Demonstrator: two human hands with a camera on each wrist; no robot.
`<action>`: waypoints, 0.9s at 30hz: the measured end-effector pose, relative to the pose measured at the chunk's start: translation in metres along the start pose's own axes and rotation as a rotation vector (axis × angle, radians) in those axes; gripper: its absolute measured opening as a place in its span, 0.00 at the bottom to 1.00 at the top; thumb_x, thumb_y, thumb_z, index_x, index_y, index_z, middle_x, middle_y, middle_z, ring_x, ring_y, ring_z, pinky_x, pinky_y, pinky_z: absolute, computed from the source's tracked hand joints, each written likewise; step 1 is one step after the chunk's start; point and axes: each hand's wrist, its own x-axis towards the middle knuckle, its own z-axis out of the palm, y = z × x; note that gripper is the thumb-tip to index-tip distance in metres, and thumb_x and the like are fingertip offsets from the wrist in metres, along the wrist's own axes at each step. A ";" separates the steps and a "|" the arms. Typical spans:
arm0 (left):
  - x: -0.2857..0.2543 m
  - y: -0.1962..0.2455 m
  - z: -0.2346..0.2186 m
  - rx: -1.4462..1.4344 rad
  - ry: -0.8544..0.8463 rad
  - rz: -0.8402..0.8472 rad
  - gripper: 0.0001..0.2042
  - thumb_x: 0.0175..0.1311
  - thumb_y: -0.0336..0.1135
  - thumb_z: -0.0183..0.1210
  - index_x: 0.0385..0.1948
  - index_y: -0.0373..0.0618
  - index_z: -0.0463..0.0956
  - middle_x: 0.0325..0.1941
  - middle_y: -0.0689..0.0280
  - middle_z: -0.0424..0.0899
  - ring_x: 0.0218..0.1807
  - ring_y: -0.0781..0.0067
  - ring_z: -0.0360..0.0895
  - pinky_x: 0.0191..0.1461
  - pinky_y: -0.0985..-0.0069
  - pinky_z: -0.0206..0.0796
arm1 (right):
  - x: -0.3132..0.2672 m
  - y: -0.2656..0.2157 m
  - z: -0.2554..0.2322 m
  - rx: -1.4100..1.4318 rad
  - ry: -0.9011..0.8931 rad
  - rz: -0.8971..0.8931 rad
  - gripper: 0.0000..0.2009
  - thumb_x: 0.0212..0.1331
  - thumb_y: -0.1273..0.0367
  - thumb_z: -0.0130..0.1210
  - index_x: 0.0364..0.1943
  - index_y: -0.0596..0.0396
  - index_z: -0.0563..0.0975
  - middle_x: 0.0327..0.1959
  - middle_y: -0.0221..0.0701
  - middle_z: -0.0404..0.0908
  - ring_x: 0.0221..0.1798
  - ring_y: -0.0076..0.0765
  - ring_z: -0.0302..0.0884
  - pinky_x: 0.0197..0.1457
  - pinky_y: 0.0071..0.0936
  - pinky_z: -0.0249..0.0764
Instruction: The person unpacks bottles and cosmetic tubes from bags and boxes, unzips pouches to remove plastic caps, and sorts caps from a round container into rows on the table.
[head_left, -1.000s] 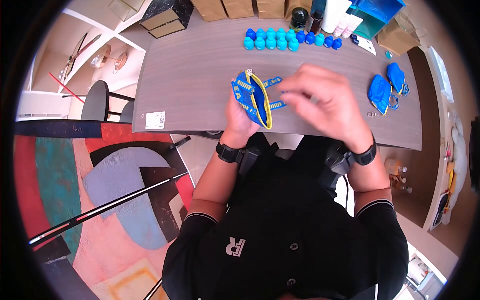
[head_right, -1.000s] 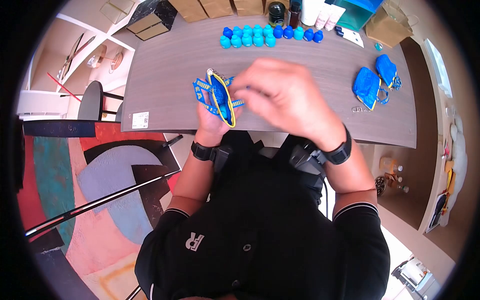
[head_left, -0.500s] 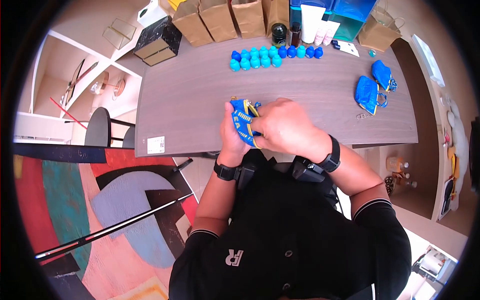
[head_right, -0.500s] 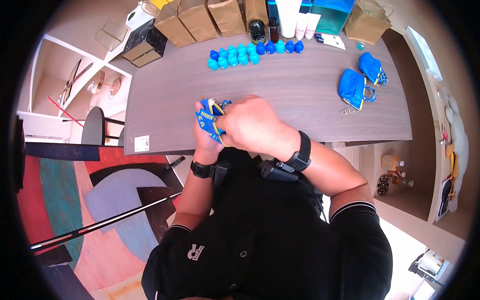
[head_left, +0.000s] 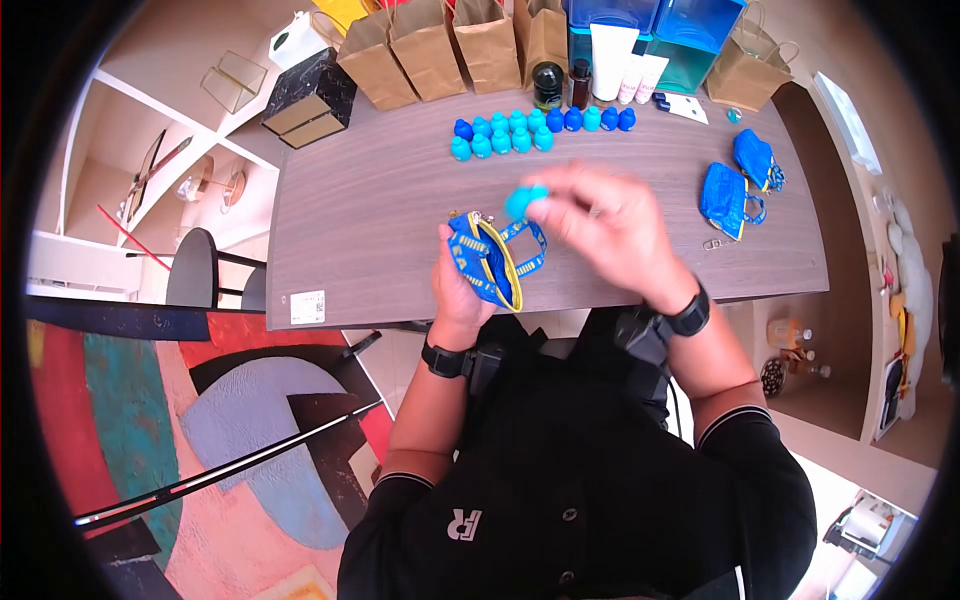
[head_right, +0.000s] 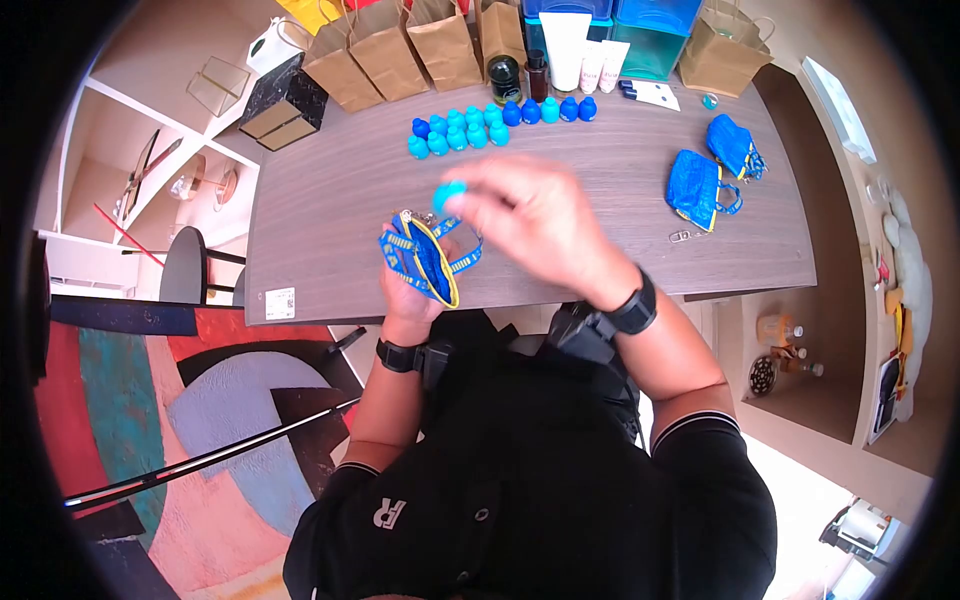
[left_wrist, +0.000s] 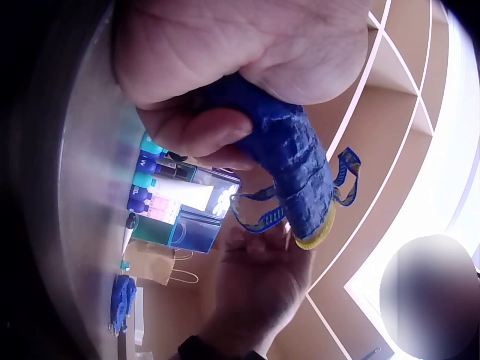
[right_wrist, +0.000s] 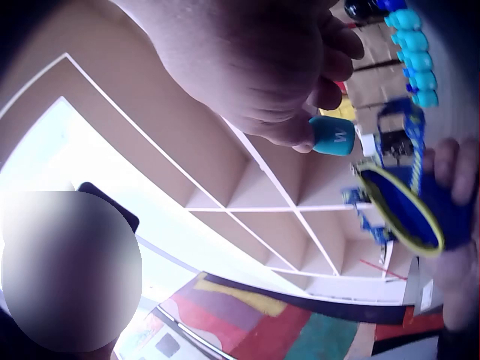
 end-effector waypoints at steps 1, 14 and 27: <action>0.001 0.001 -0.001 0.009 -0.073 -0.023 0.28 0.77 0.62 0.44 0.53 0.44 0.76 0.42 0.61 0.84 0.42 0.67 0.83 0.45 0.66 0.78 | 0.008 0.009 -0.009 -0.110 0.093 0.004 0.11 0.63 0.67 0.63 0.47 0.54 0.85 0.38 0.36 0.86 0.40 0.40 0.84 0.43 0.34 0.78; -0.001 -0.002 -0.007 0.040 0.062 0.019 0.26 0.78 0.60 0.44 0.52 0.45 0.76 0.44 0.63 0.84 0.44 0.70 0.82 0.49 0.70 0.77 | 0.042 0.131 -0.028 -0.702 0.084 0.297 0.13 0.64 0.62 0.57 0.49 0.49 0.82 0.41 0.38 0.87 0.45 0.51 0.84 0.46 0.48 0.77; -0.003 -0.003 0.006 0.062 0.161 0.026 0.26 0.77 0.62 0.43 0.47 0.47 0.78 0.39 0.63 0.83 0.41 0.68 0.79 0.46 0.70 0.73 | 0.039 0.141 -0.024 -0.509 0.158 0.261 0.17 0.60 0.68 0.60 0.54 0.51 0.79 0.36 0.36 0.86 0.43 0.48 0.84 0.45 0.46 0.77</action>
